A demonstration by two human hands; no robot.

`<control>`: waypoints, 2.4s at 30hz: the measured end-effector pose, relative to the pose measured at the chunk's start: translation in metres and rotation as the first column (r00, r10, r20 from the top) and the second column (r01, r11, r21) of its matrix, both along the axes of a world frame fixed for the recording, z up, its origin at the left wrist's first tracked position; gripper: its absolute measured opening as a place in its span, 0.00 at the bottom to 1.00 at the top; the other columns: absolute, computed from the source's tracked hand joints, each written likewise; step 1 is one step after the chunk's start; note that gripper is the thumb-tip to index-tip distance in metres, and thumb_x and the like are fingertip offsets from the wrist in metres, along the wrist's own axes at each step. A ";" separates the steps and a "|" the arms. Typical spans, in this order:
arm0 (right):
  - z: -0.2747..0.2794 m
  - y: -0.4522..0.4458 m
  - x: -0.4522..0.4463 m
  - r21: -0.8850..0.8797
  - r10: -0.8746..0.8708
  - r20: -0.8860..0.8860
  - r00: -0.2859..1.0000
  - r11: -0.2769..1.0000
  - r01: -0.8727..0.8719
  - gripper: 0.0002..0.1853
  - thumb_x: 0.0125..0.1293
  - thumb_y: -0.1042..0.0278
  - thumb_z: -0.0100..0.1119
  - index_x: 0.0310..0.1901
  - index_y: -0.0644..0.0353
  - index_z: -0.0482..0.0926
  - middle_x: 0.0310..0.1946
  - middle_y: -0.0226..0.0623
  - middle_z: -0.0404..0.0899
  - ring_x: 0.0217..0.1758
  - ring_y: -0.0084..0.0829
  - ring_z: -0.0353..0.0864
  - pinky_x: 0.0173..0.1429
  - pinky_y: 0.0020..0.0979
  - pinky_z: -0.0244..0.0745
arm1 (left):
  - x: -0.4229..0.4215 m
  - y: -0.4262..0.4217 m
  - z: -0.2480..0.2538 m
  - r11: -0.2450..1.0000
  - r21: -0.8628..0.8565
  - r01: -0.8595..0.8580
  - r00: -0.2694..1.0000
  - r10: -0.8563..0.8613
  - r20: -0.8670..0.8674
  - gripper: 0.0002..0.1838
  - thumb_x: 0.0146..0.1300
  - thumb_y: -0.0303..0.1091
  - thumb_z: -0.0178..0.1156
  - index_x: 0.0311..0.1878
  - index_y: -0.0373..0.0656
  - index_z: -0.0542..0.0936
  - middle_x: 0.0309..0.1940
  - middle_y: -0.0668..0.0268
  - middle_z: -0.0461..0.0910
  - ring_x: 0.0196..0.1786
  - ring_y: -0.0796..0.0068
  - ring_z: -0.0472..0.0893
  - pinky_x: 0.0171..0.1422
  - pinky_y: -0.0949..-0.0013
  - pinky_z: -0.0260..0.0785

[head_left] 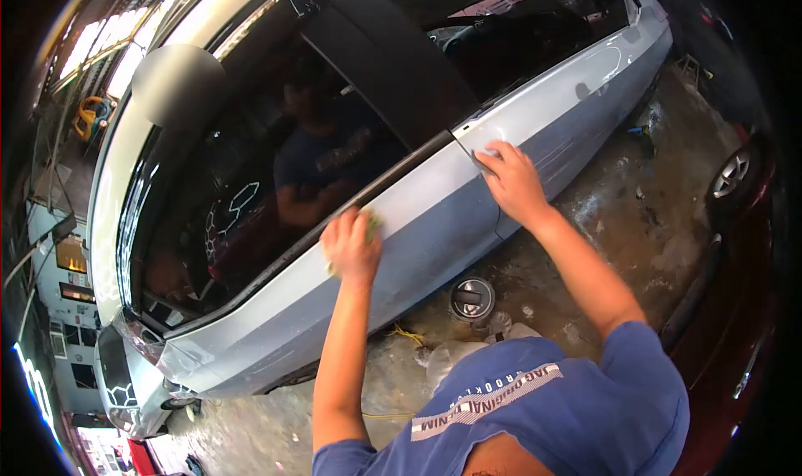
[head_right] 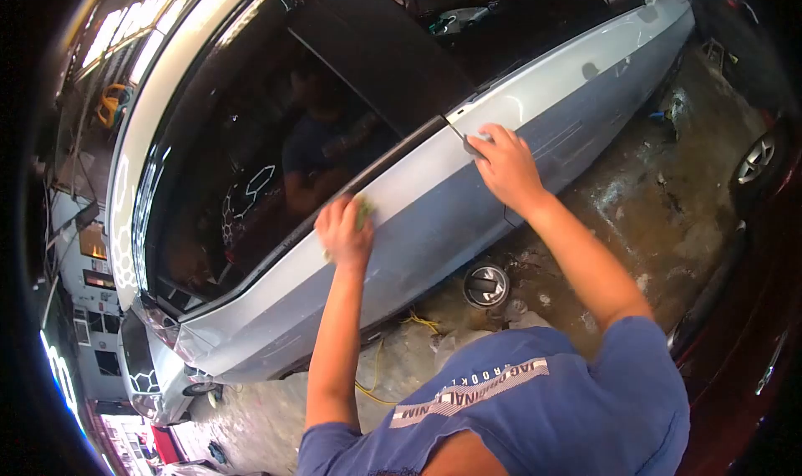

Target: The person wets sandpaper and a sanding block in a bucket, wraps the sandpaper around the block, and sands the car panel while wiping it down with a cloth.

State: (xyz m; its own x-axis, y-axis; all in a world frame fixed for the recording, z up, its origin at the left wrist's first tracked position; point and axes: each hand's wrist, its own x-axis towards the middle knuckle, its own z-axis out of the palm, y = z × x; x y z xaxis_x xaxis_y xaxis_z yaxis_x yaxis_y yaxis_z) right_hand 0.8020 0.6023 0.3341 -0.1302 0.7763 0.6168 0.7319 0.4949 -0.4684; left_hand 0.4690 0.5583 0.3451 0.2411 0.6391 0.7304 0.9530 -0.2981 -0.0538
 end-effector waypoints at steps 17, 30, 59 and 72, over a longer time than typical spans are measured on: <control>-0.096 -0.213 0.092 -0.757 -0.572 -0.455 0.683 0.652 0.041 0.23 0.70 0.67 0.65 0.62 0.60 0.69 0.47 0.38 0.77 0.39 0.28 0.80 0.40 0.30 0.78 | 0.240 0.030 -0.053 0.763 -0.278 0.584 0.776 -0.424 0.468 0.08 0.55 0.26 0.64 0.40 0.45 0.82 0.44 0.61 0.79 0.52 0.53 0.79 0.57 0.53 0.73; -0.033 -0.140 -0.026 -0.461 -0.036 -0.858 0.513 0.497 -0.736 0.17 0.75 0.75 0.58 0.63 0.67 0.75 0.51 0.32 0.80 0.55 0.21 0.78 0.62 0.27 0.74 | 0.105 -0.121 -0.044 0.652 -0.449 0.612 0.430 0.202 0.880 0.13 0.69 0.35 0.68 0.50 0.36 0.87 0.45 0.60 0.84 0.51 0.67 0.82 0.60 0.66 0.73; -0.050 -0.170 -0.028 -0.596 0.077 -0.679 0.730 0.522 -0.610 0.10 0.70 0.69 0.64 0.46 0.67 0.83 0.40 0.34 0.83 0.44 0.22 0.80 0.50 0.29 0.76 | 0.106 -0.144 -0.058 0.593 -0.515 0.620 0.572 0.108 0.813 0.08 0.66 0.32 0.66 0.41 0.38 0.84 0.40 0.57 0.84 0.49 0.55 0.82 0.56 0.58 0.72; -0.047 -0.164 -0.015 -0.422 0.275 -0.489 0.828 0.756 -0.500 0.10 0.69 0.66 0.63 0.42 0.65 0.81 0.38 0.42 0.80 0.44 0.42 0.81 0.52 0.38 0.76 | 0.108 -0.130 -0.045 0.605 -0.495 0.624 0.615 0.011 0.789 0.06 0.65 0.32 0.67 0.40 0.39 0.86 0.39 0.58 0.85 0.49 0.59 0.82 0.58 0.60 0.72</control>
